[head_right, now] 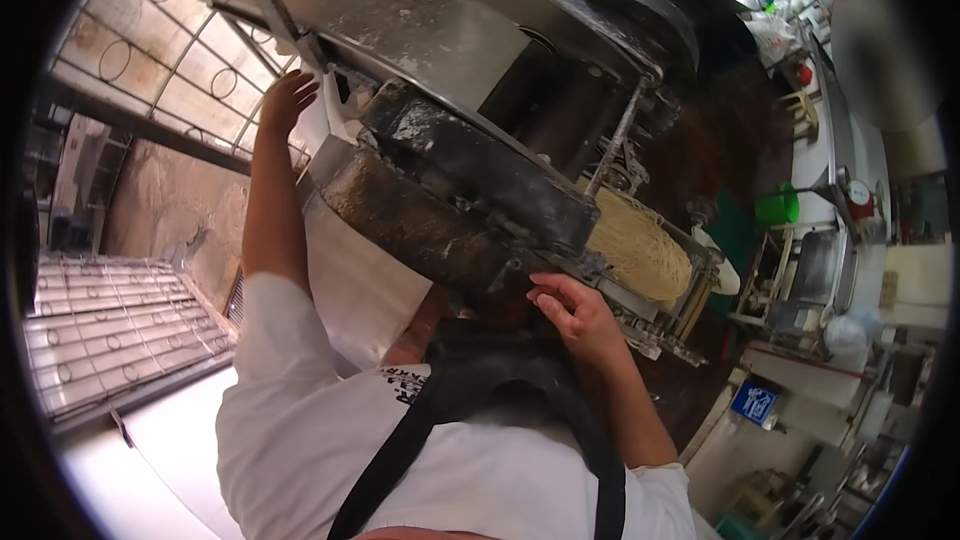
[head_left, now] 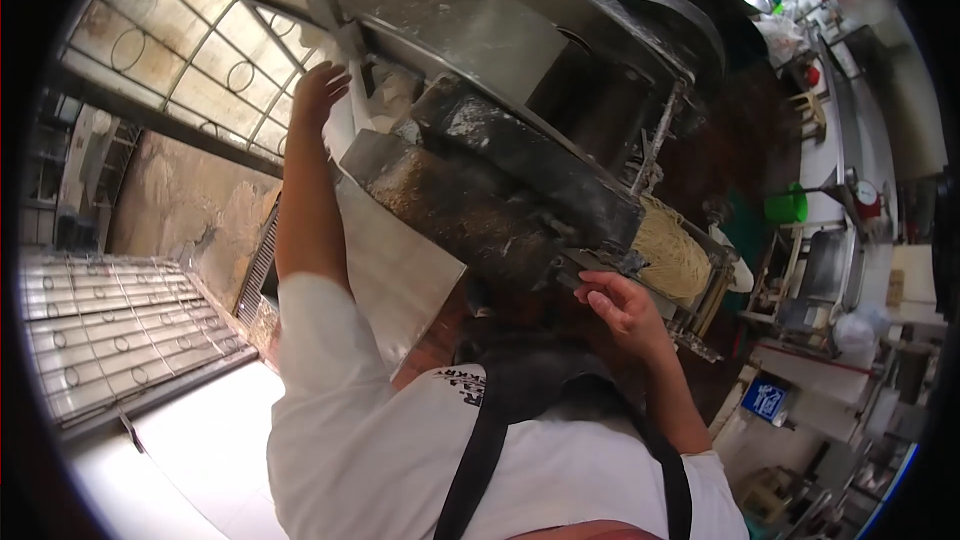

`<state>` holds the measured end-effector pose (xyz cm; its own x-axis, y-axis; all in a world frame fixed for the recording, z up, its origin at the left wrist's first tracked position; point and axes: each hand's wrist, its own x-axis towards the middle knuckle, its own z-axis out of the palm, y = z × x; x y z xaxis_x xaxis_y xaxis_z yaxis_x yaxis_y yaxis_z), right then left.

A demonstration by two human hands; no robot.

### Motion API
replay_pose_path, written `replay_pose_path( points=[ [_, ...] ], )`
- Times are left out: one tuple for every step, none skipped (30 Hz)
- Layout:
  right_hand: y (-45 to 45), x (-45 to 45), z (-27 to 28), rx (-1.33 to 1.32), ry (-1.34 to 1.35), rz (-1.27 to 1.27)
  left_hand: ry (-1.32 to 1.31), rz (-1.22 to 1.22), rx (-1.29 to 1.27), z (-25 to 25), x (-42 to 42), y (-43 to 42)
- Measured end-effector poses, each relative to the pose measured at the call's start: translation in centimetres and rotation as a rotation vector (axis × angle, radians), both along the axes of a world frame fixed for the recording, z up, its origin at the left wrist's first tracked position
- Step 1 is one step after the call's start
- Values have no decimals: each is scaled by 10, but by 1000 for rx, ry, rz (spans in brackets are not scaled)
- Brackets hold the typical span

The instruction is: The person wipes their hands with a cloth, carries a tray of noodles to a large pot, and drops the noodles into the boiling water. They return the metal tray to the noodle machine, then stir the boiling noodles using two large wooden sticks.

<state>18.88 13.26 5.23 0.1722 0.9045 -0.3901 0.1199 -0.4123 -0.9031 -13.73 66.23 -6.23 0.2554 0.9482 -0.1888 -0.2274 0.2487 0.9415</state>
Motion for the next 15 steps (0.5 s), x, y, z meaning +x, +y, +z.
replay_pose_path(
  points=[
    [-3, 2, 0, -6, -6, -12, 49, 102, 105, 30, 5, -43],
    [-5, 3, 0, -8, -13, -24, -174, 80, 187, 34, -8, -65],
    [-8, 5, 1, -13, -26, -21, -405, 33, 256, 39, -22, -86],
    [-11, 6, 3, -14, -40, -15, -365, 161, 337, 95, 7, -156],
    [-14, 7, 5, -17, -53, -4, -477, 37, 244, 126, 15, -202],
    [-15, 9, 4, -4, -45, 11, -519, -14, 270, 140, 33, -246],
    [-16, 10, 4, 8, -37, 31, -606, -214, 451, 148, 55, -285],
    [-19, 11, 3, 21, -30, 53, -563, -357, 610, 162, 79, -320],
    [-22, 14, 2, 68, -31, 77, -539, -528, 697, 177, 103, -351],
    [-25, 16, 0, 117, -31, 109, -586, -725, 766, 187, 125, -380],
    [-28, 19, -4, 164, -29, 146, -529, -847, 897, 210, 139, -408],
    [-36, 24, -11, 190, 93, 139, -672, -846, 923, 225, 161, -433],
    [-43, 27, -1, 175, 73, 155, -815, -851, 948, 241, 183, -458],
    [-51, 37, -10, 172, 107, 188, -910, -866, 994, 255, 203, -478],
    [-59, 48, -19, 168, 141, 220, -958, -884, 1045, 265, 216, -496]
  ],
)
